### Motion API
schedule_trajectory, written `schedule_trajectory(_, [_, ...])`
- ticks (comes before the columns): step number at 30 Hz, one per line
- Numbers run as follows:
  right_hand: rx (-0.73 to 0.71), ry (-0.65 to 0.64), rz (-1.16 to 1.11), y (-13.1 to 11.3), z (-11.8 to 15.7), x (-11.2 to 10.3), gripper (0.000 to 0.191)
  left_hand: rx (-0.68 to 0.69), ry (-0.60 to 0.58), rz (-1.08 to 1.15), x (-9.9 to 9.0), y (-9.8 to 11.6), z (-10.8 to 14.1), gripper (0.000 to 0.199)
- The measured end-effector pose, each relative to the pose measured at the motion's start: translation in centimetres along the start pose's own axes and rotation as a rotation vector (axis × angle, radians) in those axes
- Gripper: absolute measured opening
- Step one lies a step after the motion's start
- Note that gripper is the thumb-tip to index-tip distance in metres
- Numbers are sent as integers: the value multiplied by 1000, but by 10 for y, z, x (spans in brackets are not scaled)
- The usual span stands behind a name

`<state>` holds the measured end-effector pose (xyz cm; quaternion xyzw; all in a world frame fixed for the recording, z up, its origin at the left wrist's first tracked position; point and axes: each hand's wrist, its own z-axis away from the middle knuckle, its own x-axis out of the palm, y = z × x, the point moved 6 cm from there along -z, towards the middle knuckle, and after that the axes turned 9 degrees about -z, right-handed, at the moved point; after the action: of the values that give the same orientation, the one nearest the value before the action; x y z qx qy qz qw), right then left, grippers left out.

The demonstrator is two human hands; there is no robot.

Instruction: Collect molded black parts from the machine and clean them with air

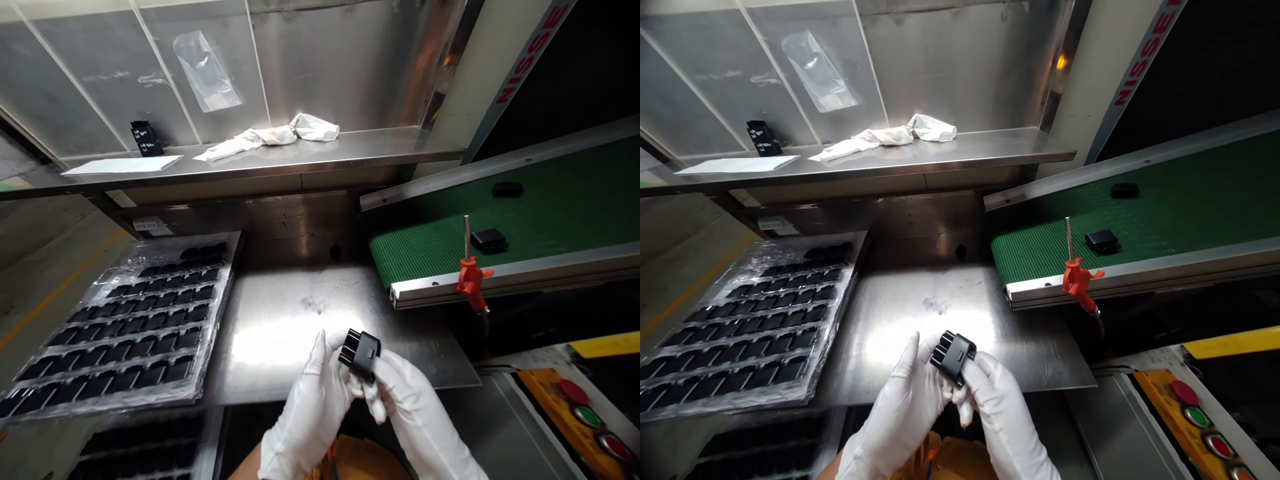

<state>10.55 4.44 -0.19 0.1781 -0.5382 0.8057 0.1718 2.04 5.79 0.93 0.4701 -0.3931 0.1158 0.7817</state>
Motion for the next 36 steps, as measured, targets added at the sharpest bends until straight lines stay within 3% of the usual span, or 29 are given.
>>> schedule_trajectory(5, [45, -106, -193, -1, 5, 12, 39, -36, 15, -25, -6, -3, 4, 49])
schedule_trajectory(14, [223, -75, -504, 17, 4, 13, 21, -50, 12, -19, -12, -2, 3, 45])
schedule_trajectory(18, [199, -73, -556, 22, -1, 15, 22, -68, 77, -2, -22, -3, 1, 35])
schedule_trajectory(21, [121, -46, -442, 19, -6, 16, 29, -73, 52, -8, -21, -1, -1, 34])
schedule_trajectory(25, [-138, 106, 132, 0, -9, 0, 30, -39, 50, -25, -24, 3, -1, 28])
schedule_trajectory(28, [-595, 114, 710, -30, -1, -4, 15, -27, 70, 13, -29, 2, 4, 25])
schedule_trajectory(30, [-939, 40, 1036, -41, 9, 4, 22, -47, 40, 11, -28, -2, 7, 34])
schedule_trajectory(32, [-1158, -16, 1225, -45, 17, 11, 26, -48, 12, -23, -25, -3, 9, 42])
schedule_trajectory(36, [-1350, -65, 1362, -50, 24, 28, 22, 3, -18, -110, -21, 4, 12, 49])
